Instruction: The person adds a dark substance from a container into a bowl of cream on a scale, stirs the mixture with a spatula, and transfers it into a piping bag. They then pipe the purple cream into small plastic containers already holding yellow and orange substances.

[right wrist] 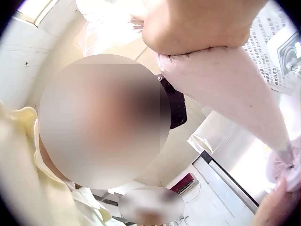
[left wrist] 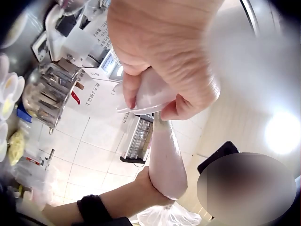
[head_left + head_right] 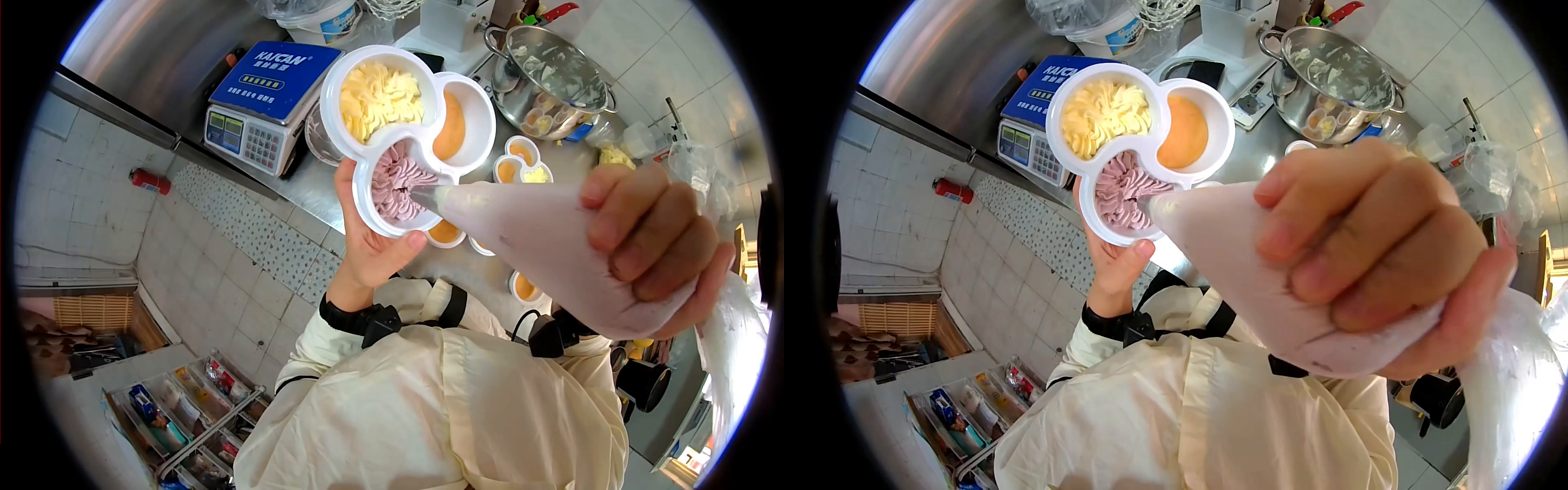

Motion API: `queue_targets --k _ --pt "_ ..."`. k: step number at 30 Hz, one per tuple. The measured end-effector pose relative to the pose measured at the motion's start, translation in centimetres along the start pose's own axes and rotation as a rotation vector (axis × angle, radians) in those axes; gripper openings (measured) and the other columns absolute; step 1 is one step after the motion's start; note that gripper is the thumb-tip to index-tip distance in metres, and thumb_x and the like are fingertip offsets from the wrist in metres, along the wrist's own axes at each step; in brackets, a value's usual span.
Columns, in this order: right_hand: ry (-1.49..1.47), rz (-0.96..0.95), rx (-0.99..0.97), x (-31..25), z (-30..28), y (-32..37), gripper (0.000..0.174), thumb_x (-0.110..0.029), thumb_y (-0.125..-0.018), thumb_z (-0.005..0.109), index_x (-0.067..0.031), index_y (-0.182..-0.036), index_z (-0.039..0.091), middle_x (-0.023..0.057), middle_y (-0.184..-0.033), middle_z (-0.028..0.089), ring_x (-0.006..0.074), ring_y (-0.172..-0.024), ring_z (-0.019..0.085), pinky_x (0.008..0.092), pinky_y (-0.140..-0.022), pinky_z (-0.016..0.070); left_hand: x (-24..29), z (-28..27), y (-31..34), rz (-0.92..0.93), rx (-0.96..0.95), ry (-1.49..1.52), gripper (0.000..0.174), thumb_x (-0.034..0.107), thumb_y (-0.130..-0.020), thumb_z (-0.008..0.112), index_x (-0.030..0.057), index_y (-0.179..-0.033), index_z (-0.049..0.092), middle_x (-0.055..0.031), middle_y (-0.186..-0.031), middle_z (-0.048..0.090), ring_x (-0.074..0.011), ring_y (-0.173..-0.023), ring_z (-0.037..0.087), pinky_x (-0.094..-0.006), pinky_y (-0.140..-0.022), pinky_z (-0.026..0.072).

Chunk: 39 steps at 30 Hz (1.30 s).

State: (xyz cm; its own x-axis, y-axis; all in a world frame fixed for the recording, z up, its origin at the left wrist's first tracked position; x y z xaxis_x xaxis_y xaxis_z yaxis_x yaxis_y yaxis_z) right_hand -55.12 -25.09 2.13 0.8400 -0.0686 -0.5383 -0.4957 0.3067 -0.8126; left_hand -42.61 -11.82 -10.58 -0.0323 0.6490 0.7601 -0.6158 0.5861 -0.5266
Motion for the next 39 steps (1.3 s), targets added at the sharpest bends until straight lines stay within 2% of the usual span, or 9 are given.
queue_targets --k 21,27,29,31,33,34,36,38,39 --pt "0.068 -0.051 0.018 0.3 0.3 0.1 0.047 -0.03 -0.089 0.019 -0.0131 -0.05 0.038 0.0042 -0.054 0.043 0.019 -0.055 0.045 0.0391 -0.066 0.0451 0.0 0.3 -0.1 -0.019 0.009 -0.001 0.09 0.007 -0.067 0.065 0.0031 -0.132 0.004 -0.0171 -0.13 0.025 -0.0253 -0.123 0.028 -0.0378 -0.101 0.0237" --pt "0.071 -0.006 0.006 -1.9 -1.0 0.3 0.043 -0.027 -0.089 0.02 -0.0155 -0.051 0.036 -0.0002 -0.054 0.039 0.015 -0.064 0.043 0.0356 -0.08 0.04 -0.3 -0.3 0.3 -0.08 0.085 0.024 0.088 0.014 -0.068 0.067 0.0024 -0.132 0.008 -0.0165 -0.129 0.027 -0.0251 -0.121 0.031 -0.0378 -0.101 0.0266" --pt "-0.17 0.053 0.071 -3.4 -3.0 0.6 0.038 -0.023 -0.088 0.026 -0.017 -0.051 0.035 -0.0027 -0.054 0.037 0.0129 -0.066 0.041 0.0342 -0.086 0.0349 -0.3 -0.6 0.3 -0.14 0.136 0.074 0.087 0.017 -0.069 0.067 0.0018 -0.132 0.009 -0.0162 -0.129 0.028 -0.0249 -0.12 0.032 -0.0378 -0.1 0.0277" --pt "-0.492 -0.025 0.148 -4.4 -6.5 1.6 0.034 -0.018 -0.085 0.035 -0.0181 -0.051 0.035 -0.0046 -0.053 0.037 0.0112 -0.064 0.039 0.0336 -0.086 0.0337 -0.2 -1.0 0.1 -0.192 0.143 0.227 0.086 0.016 -0.068 0.067 0.0007 -0.132 0.013 -0.0163 -0.129 0.029 -0.0257 -0.121 0.033 -0.0385 -0.1 0.0292" --pt "-0.562 -0.036 0.18 -5.9 -11.0 2.7 0.031 -0.018 -0.089 0.028 -0.008 -0.067 0.046 0.003 -0.068 0.047 0.0174 -0.077 0.045 0.0426 -0.086 0.0374 0.2 -1.3 0.1 -0.24 0.142 0.309 0.087 0.015 -0.066 0.066 0.0006 -0.133 0.013 -0.0166 -0.13 0.029 -0.0266 -0.122 0.032 -0.0388 -0.1 0.0291" --pt "-0.549 -0.063 0.255 -6.8 -13.3 3.5 0.026 -0.019 -0.089 0.029 -0.0052 -0.075 0.046 0.0065 -0.078 0.046 0.0208 -0.085 0.042 0.0452 -0.089 0.0329 0.3 -1.4 0.2 -0.29 0.139 0.398 0.087 0.015 -0.065 0.066 0.0006 -0.133 0.013 -0.017 -0.131 0.029 -0.0274 -0.123 0.031 -0.0391 -0.101 0.029" --pt "-0.196 -0.151 0.609 -9.7 -20.2 6.4 0.025 -0.02 -0.088 0.031 0.0003 -0.091 0.045 0.0135 -0.099 0.042 0.0277 -0.101 0.035 0.0503 -0.094 0.024 0.5 -1.7 0.2 -0.319 0.14 0.413 0.088 0.014 -0.064 0.065 0.0016 -0.134 0.013 -0.0168 -0.132 0.029 -0.0279 -0.123 0.031 -0.0394 -0.101 0.029" --pt "0.27 -0.1 0.906 -11.9 -25.9 9.7 0.036 -0.022 -0.087 0.034 0.0059 -0.108 0.043 0.0205 -0.119 0.039 0.0346 -0.117 0.029 0.0553 -0.1 0.015 0.3 -1.9 0.3 -0.354 0.139 0.432 0.088 0.013 -0.063 0.065 0.0026 -0.134 0.014 -0.0167 -0.132 0.028 -0.0285 -0.124 0.031 -0.0397 -0.101 0.0291" --pt "0.352 -0.082 0.996 -13.0 -27.4 10.9 0.043 -0.022 -0.087 0.035 0.0087 -0.116 0.043 0.024 -0.129 0.037 0.038 -0.126 0.025 0.0579 -0.103 0.0106 0.0 -2.2 0.2 -0.351 0.125 0.403 0.089 0.013 -0.063 0.065 0.0036 -0.135 0.014 -0.0162 -0.132 0.029 -0.0284 -0.124 0.031 -0.04 -0.101 0.0291"
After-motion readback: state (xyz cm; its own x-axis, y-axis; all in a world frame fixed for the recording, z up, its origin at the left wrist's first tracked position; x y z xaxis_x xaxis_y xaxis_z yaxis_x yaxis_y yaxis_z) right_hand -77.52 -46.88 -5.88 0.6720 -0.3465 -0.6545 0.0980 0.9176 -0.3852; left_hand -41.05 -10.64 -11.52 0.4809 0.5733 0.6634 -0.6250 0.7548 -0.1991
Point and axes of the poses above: each hand's wrist, its own y-axis away from the middle knuckle, its own z-axis out of the palm, x = y × z, the point moved 1 cm from there along -y, towards the middle knuckle
